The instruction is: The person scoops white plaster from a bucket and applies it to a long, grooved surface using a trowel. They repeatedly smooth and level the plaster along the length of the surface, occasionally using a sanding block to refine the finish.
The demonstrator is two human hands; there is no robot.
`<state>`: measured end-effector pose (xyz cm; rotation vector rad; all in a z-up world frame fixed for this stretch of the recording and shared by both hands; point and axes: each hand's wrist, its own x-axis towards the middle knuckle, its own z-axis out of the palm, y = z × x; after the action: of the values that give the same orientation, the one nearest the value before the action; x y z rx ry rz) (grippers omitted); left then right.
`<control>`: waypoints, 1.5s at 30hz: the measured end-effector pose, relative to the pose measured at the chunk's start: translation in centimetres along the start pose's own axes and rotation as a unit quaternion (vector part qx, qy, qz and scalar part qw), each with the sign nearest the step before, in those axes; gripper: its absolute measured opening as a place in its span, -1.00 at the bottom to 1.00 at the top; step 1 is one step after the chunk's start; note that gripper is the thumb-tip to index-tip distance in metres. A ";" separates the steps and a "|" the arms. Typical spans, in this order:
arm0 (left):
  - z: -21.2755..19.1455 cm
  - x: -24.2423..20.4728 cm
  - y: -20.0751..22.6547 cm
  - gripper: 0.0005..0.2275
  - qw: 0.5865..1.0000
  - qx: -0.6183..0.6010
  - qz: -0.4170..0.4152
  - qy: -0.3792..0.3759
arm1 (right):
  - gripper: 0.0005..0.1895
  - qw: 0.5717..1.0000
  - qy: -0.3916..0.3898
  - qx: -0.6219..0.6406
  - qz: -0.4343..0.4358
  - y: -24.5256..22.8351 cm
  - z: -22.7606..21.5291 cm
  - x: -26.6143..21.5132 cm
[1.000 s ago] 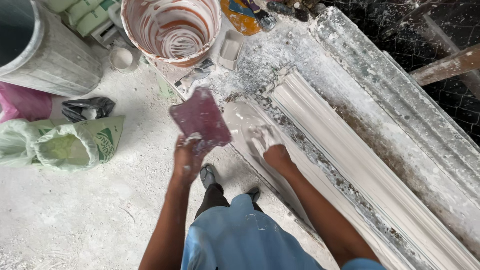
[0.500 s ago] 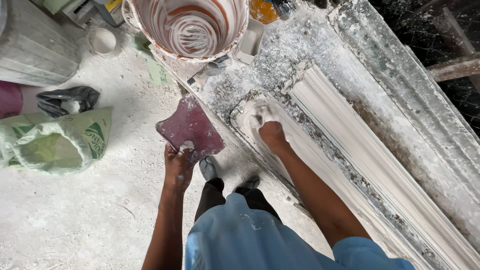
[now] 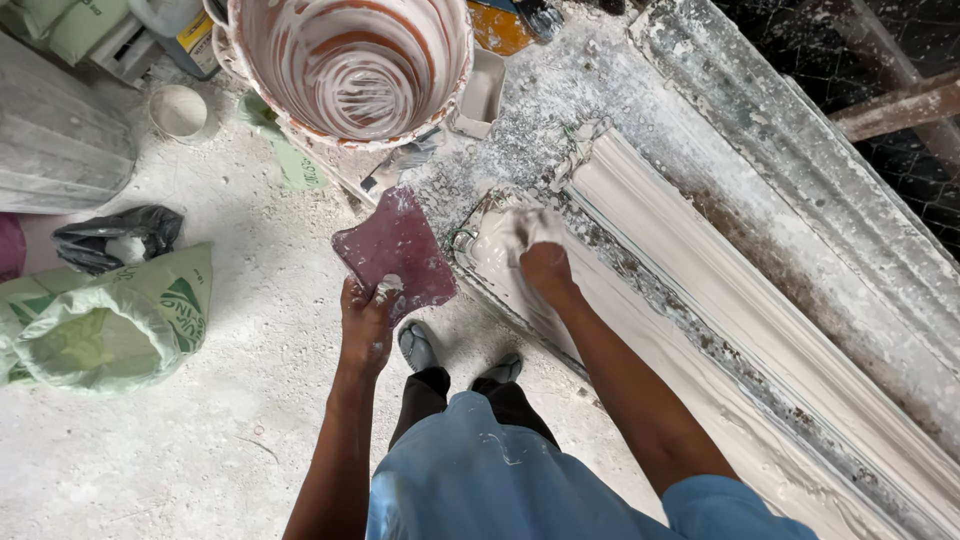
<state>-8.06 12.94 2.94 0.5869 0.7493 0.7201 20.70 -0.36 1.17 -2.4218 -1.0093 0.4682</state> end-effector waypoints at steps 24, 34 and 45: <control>8.0 3.8 5.5 -0.82 0.764 0.617 0.161 -0.096 | -0.48 0.936 -0.178 -0.238 -0.188 -12.2 -5.4 3.2; 19.5 3.4 -2.8 -0.66 0.490 0.844 0.116 -0.183 | -0.53 0.978 -0.142 -0.149 -0.035 -1.3 -2.0 -3.3; 18.4 5.0 -7.4 -0.51 0.490 0.834 0.176 -0.182 | -0.58 0.986 -0.126 -0.107 -0.035 3.3 1.7 -5.0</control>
<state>11.51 8.15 6.81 2.6828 0.7256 -0.0937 18.47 -5.54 -1.36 -2.5495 -1.3081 0.6846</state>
